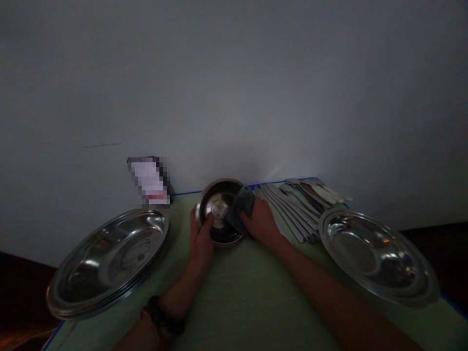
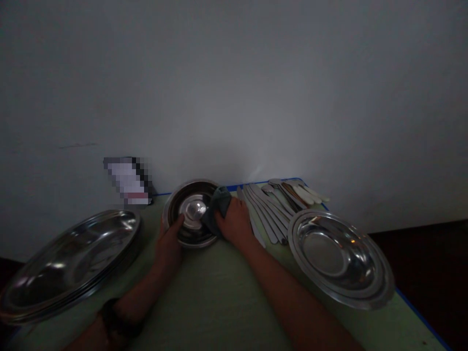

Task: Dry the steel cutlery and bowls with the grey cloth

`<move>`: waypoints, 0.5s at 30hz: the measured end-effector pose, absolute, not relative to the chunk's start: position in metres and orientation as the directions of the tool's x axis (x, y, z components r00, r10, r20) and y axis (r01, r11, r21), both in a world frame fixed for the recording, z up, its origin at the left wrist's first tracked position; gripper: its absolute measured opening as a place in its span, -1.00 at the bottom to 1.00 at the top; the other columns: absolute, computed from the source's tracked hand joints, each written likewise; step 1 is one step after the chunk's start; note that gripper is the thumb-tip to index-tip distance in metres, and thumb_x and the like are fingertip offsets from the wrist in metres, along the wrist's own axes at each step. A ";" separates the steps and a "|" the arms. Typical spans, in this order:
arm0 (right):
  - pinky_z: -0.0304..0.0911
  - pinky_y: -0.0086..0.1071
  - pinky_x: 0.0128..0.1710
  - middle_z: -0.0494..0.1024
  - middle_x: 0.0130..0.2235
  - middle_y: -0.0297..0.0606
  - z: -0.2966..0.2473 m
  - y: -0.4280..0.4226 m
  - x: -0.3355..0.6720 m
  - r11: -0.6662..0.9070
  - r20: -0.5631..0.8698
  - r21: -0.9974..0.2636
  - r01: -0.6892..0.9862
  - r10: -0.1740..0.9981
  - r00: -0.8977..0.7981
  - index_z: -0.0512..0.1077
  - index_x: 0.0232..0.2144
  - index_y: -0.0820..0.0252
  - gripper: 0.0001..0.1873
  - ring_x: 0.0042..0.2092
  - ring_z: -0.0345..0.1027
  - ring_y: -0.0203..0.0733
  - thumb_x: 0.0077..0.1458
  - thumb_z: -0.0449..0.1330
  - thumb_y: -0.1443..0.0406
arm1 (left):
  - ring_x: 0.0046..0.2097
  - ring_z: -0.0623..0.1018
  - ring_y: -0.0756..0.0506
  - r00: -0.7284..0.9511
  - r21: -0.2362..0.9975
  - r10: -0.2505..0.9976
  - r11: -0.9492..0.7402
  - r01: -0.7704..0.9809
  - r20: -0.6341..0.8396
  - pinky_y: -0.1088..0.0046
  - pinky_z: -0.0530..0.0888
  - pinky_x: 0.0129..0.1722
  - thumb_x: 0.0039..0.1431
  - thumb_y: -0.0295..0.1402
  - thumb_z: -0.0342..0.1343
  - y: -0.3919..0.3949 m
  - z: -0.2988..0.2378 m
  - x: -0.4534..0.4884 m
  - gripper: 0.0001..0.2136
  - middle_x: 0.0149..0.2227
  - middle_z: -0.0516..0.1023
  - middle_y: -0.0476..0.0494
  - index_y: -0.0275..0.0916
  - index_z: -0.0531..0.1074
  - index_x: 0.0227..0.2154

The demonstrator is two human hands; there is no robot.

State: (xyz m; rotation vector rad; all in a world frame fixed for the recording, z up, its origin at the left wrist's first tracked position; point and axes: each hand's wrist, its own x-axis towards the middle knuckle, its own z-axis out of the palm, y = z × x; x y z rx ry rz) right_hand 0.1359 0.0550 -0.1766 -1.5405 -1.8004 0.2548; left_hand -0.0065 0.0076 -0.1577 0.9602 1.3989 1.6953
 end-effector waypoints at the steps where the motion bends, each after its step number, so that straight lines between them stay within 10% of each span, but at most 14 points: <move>1: 0.15 -0.09 -0.06 0.45 -0.15 0.09 -0.178 0.057 0.138 0.259 0.413 -0.553 0.792 0.911 -0.009 0.31 -0.17 0.34 -0.59 -0.04 0.27 0.11 0.03 0.08 0.13 | 0.01 0.47 -0.20 -0.457 0.990 0.886 -0.123 -0.075 0.075 0.23 0.37 0.03 0.05 -0.20 0.11 0.007 -0.158 -0.005 -0.53 -0.06 0.50 -0.10 -0.09 0.25 0.05; 10: 0.11 -0.06 0.02 0.33 -0.05 0.07 -0.181 0.064 0.147 0.326 0.516 -0.599 0.732 0.856 0.041 0.31 -0.11 0.34 -0.56 0.02 0.18 0.09 -0.01 0.12 0.16 | 0.00 0.47 -0.24 -0.424 1.000 0.905 0.014 -0.010 -0.017 0.12 0.30 0.08 0.08 -0.19 0.11 0.007 -0.152 -0.002 -0.56 -0.08 0.52 -0.15 -0.13 0.29 0.04; 15: 0.21 -0.12 -0.06 0.37 -0.11 -0.01 -0.175 0.059 0.151 0.366 0.559 -0.730 0.578 0.805 0.196 0.30 -0.16 0.25 -0.58 -0.08 0.29 0.00 -0.02 0.16 0.11 | 0.15 0.32 -0.18 -0.285 0.951 0.908 -0.283 0.124 0.307 0.25 0.17 0.19 0.07 -0.28 0.12 0.003 -0.154 -0.003 -0.58 0.07 0.41 -0.11 -0.11 0.32 0.03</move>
